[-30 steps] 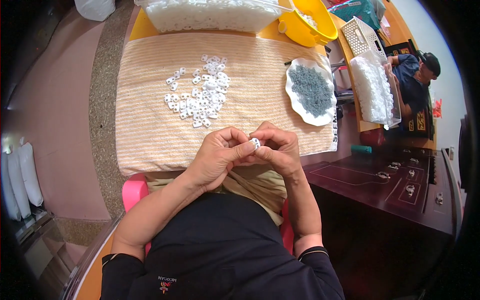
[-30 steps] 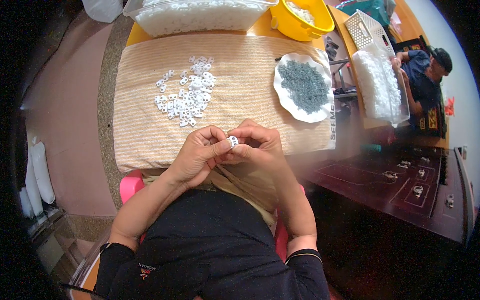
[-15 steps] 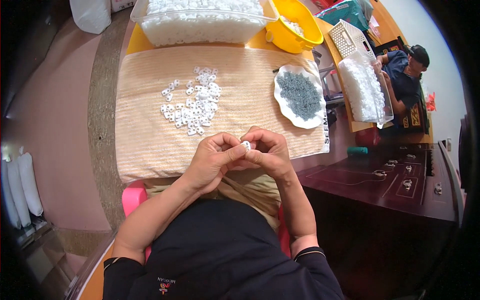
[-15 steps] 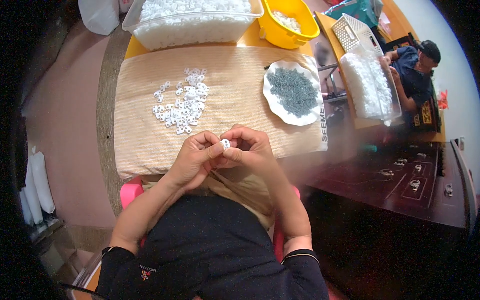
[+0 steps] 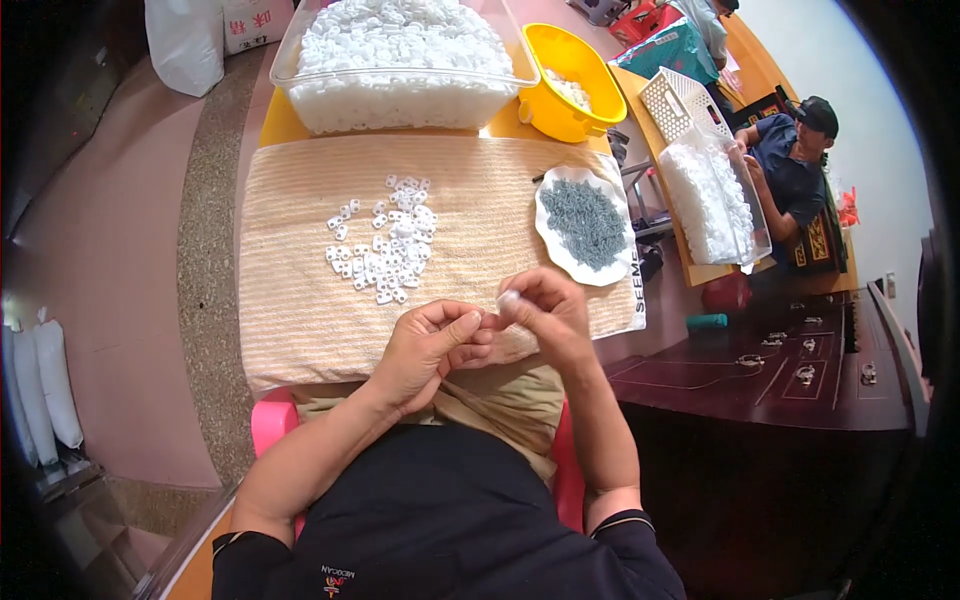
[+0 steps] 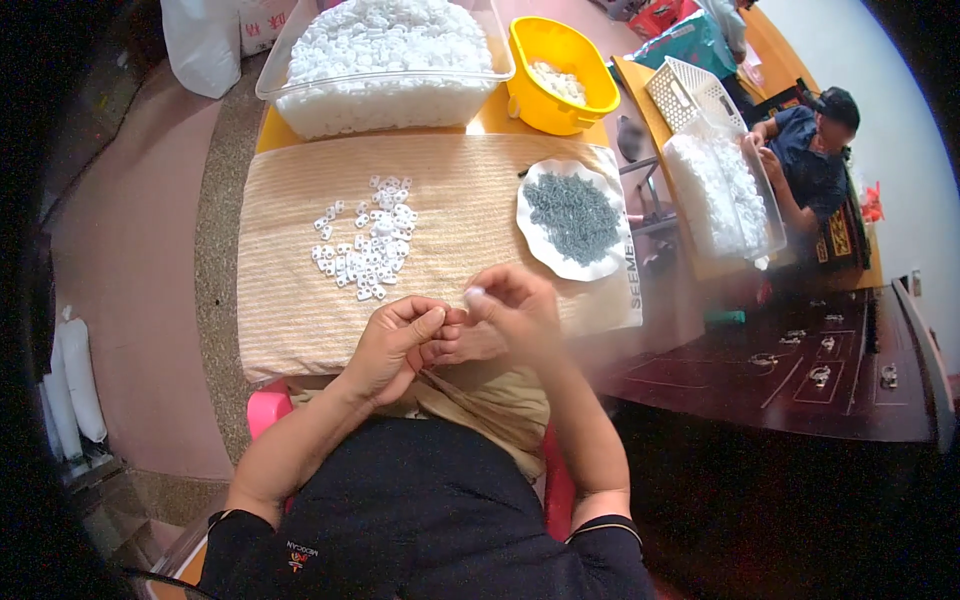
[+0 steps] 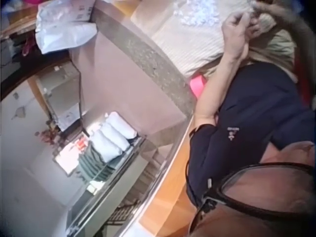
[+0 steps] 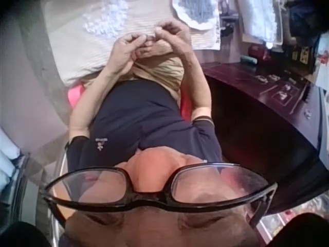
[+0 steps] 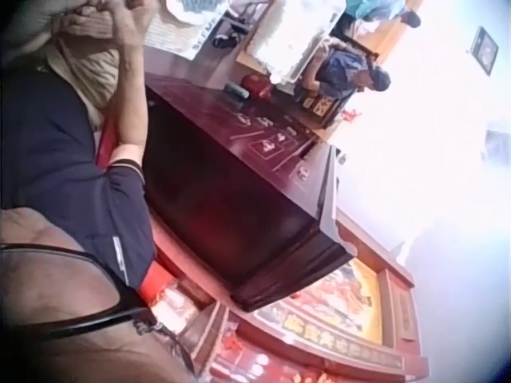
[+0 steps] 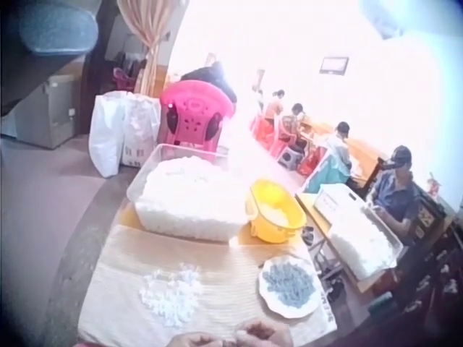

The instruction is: Assembling small white plastic components by hand.

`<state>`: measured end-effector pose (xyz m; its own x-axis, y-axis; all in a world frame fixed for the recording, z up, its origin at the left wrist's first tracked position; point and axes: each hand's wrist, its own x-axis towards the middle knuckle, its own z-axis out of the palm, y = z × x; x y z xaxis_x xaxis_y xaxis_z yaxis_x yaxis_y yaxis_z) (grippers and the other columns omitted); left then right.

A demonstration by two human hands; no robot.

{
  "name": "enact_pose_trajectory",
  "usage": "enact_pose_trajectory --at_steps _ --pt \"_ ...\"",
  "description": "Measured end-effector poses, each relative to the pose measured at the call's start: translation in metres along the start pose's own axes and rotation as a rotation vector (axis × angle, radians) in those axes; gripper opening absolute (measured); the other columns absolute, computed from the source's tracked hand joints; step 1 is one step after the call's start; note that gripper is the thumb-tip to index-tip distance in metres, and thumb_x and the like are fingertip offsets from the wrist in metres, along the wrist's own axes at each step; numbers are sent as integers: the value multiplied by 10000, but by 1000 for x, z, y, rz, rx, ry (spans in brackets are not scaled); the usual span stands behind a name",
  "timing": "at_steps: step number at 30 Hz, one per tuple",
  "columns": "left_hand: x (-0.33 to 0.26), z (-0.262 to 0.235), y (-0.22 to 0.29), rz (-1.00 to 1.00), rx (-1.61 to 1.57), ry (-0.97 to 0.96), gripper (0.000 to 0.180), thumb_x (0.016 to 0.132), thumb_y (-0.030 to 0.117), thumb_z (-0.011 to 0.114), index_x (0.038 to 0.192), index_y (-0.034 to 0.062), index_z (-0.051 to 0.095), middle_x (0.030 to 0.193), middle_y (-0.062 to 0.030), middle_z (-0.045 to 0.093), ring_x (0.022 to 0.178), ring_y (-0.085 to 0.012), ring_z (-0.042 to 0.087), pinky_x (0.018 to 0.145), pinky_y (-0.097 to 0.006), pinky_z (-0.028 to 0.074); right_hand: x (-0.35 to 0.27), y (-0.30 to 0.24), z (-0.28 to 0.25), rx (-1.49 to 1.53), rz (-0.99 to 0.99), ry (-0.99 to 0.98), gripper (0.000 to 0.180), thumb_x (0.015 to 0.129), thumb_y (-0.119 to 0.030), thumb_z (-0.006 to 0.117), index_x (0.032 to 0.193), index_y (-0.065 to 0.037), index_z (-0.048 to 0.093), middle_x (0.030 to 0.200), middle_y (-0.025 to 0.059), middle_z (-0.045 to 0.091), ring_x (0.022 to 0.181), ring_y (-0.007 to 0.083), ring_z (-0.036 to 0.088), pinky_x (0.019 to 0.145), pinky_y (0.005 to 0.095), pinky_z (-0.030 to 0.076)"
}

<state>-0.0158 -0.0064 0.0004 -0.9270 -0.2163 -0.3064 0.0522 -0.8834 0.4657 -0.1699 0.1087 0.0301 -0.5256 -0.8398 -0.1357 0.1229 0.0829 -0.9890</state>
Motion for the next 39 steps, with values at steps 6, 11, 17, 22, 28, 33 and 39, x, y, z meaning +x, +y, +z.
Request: enact_pose_trajectory --at_steps 6,11,17,22,28,33,39 --pt "-2 0 -9 21 63 20 156 921 104 606 1041 5 616 998 -90 661 838 -126 644 764 -293 573 66 -70 -52 -306 -279 370 187 835 -42 677 983 64 637 830 88 651 717 143 635 678 271 543" --pt "-4 0 -7 9 72 33 161 917 95 610 1046 -1 615 1015 -89 655 839 -121 638 761 -280 567 155 -105 -95 -366 -522 550 303 856 -82 662 1100 90 610 886 102 651 748 131 629 698 254 537" --pt "-4 1 -7 41 61 13 135 914 79 611 1032 14 620 1016 -77 650 862 -112 628 751 -263 559 135 -62 -64 -451 -328 145 293 865 -90 653 1112 62 613 843 77 650 712 109 613 668 230 509" --pt "-4 0 -11 68 126 -20 123 906 84 628 1015 26 629 989 -54 650 836 -97 623 745 -255 555 91 -15 5 -645 -237 -201 171 817 -36 693 980 12 674 842 36 654 699 79 589 609 239 478" --pt "-9 7 -13 136 151 -3 141 896 125 657 971 7 638 859 -33 641 760 -82 599 695 -229 526 81 -3 40 -936 -394 -247 198 780 -61 696 975 -27 688 885 98 658 737 194 632 651 299 493" --pt "-10 8 -14 164 145 -10 142 893 129 662 972 13 637 854 -33 644 765 -81 602 687 -224 525 80 5 48 -1089 -508 -181 175 796 -112 678 954 -39 693 903 127 650 777 313 636 687 363 503" --pt "-9 6 -10 150 153 49 137 894 133 659 969 20 640 836 -26 647 752 -71 609 669 -215 527 79 18 42 -1047 -556 -134 138 807 -143 658 916 -66 693 924 120 642 790 334 630 694 405 500"
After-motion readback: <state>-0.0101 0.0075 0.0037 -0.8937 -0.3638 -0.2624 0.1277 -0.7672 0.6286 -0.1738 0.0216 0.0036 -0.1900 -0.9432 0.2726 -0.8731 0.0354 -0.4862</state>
